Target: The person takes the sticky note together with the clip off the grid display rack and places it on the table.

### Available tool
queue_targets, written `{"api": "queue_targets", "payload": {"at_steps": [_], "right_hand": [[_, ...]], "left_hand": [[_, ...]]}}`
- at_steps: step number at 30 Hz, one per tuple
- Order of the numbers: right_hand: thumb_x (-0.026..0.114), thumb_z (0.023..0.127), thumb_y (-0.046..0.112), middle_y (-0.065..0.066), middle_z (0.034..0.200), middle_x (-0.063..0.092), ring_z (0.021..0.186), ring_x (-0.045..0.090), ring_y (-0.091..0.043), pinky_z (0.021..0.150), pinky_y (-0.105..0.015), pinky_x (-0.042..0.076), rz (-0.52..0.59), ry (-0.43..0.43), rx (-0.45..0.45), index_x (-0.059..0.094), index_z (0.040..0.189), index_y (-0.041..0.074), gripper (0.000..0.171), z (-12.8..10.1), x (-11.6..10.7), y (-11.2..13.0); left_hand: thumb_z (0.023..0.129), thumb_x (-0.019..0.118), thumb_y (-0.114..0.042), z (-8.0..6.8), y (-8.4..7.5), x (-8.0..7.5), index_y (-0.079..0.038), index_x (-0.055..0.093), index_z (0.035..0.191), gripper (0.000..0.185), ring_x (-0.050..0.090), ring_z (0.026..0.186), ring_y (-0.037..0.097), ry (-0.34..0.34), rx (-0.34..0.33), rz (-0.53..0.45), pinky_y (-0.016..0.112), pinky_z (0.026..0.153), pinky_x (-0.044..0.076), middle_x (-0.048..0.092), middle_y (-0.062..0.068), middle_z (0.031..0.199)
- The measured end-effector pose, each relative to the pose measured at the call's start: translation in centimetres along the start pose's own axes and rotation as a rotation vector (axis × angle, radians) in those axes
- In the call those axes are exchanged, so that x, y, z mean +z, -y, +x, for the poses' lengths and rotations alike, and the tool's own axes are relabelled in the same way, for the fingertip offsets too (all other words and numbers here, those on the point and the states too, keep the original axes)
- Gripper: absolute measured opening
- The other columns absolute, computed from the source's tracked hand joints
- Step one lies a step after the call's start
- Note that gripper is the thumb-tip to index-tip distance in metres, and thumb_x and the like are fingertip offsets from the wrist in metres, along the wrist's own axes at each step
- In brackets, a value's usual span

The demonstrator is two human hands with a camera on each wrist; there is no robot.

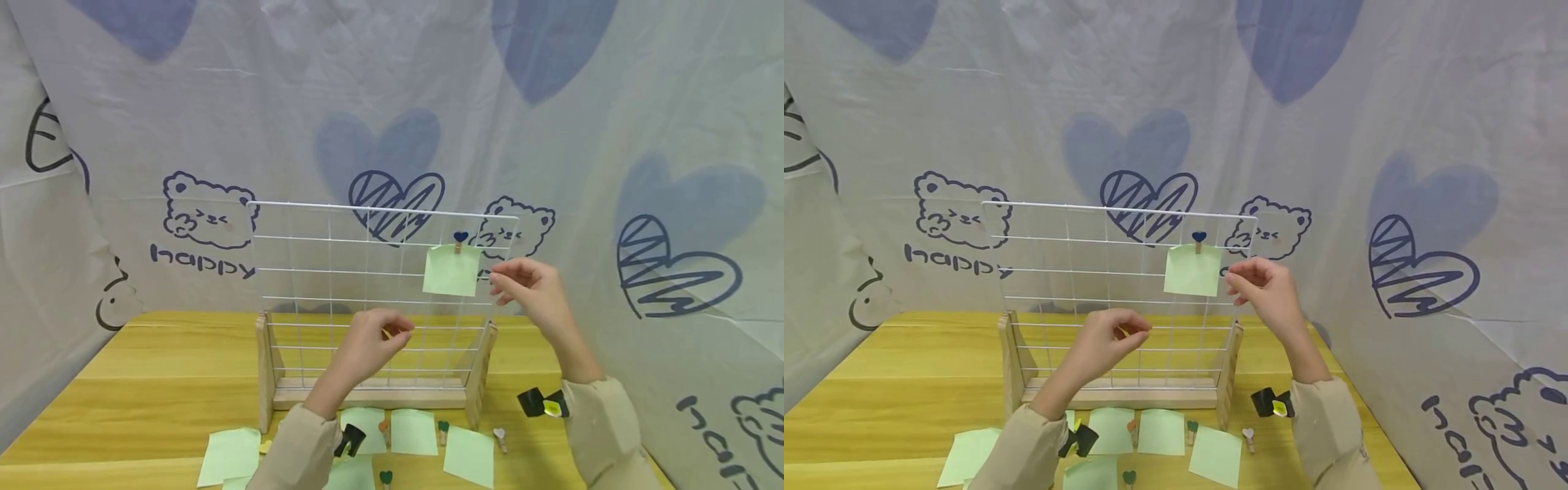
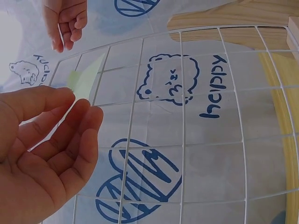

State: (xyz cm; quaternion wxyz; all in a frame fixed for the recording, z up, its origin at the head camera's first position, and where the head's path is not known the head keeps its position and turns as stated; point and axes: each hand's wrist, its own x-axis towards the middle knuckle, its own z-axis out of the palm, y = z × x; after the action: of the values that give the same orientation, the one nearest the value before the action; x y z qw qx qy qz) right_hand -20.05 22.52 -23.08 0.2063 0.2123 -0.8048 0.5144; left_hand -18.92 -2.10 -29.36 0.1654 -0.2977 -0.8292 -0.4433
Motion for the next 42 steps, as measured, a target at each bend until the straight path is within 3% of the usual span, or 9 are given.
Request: {"api": "queue_targets", "payload": {"at_steps": [7, 12, 22, 27, 38, 42], "right_hand": [[0.06, 0.085, 0.01, -0.008, 0.081, 0.061, 0.067, 0.059, -0.013, 0.058, -0.024, 0.051, -0.008, -0.055, -0.039, 0.058, 0.093, -0.009, 0.021, 0.6, 0.2, 0.4], [0.061, 0.084, 0.01, -0.006, 0.081, 0.061, 0.069, 0.059, -0.018, 0.06, -0.021, 0.05, -0.022, -0.097, -0.065, 0.059, 0.094, -0.01, 0.022, 0.9, 0.5, 0.6], [0.062, 0.082, 0.002, -0.015, 0.084, 0.061, 0.067, 0.055, -0.006, 0.062, -0.014, 0.047, -0.144, -0.161, -0.2, 0.061, 0.089, -0.007, 0.012, 1.9, 1.5, 1.3], [0.063, 0.08, -0.002, -0.016, 0.084, 0.063, 0.068, 0.055, -0.004, 0.061, -0.012, 0.046, -0.204, -0.182, -0.251, 0.063, 0.087, -0.006, 0.009, 2.6, 2.0, 1.6], [0.064, 0.078, -0.004, -0.016, 0.084, 0.064, 0.072, 0.056, -0.013, 0.062, -0.009, 0.044, -0.255, -0.218, -0.356, 0.064, 0.086, -0.007, 0.008, 3.6, 2.1, 1.4], [0.064, 0.078, -0.006, -0.016, 0.084, 0.064, 0.075, 0.057, -0.02, 0.064, -0.008, 0.043, -0.274, -0.212, -0.389, 0.064, 0.085, -0.007, 0.008, 4.0, 2.2, 1.3]], "left_hand": [[0.082, 0.062, -0.003, 0.6, -0.4, -0.1, -0.003, 0.067, 0.085, 0.006, 0.058, 0.07, 0.013, -0.029, -0.005, -0.032, 0.019, 0.059, 0.047, 0.064, 0.003, 0.079], [0.082, 0.062, -0.004, 0.9, -0.6, -0.2, -0.003, 0.067, 0.086, 0.006, 0.056, 0.068, 0.012, -0.045, -0.028, -0.047, 0.019, 0.059, 0.047, 0.064, 0.003, 0.079], [0.082, 0.062, -0.006, 2.1, -1.0, -0.3, -0.003, 0.067, 0.086, 0.007, 0.055, 0.065, 0.014, -0.094, -0.051, -0.045, 0.021, 0.058, 0.046, 0.064, 0.005, 0.083], [0.081, 0.062, -0.005, 2.6, -1.1, -0.4, -0.004, 0.067, 0.087, 0.008, 0.055, 0.071, 0.015, -0.13, -0.045, -0.052, 0.022, 0.062, 0.047, 0.062, 0.005, 0.087], [0.081, 0.061, -0.005, 3.6, -1.2, 0.1, -0.002, 0.066, 0.093, 0.013, 0.058, 0.08, 0.02, -0.194, -0.057, -0.114, 0.024, 0.066, 0.048, 0.063, 0.008, 0.095], [0.079, 0.061, -0.001, 4.0, -0.9, 0.5, 0.0, 0.065, 0.092, 0.014, 0.058, 0.084, 0.023, -0.246, -0.012, -0.151, 0.024, 0.066, 0.049, 0.063, 0.01, 0.094]]}}
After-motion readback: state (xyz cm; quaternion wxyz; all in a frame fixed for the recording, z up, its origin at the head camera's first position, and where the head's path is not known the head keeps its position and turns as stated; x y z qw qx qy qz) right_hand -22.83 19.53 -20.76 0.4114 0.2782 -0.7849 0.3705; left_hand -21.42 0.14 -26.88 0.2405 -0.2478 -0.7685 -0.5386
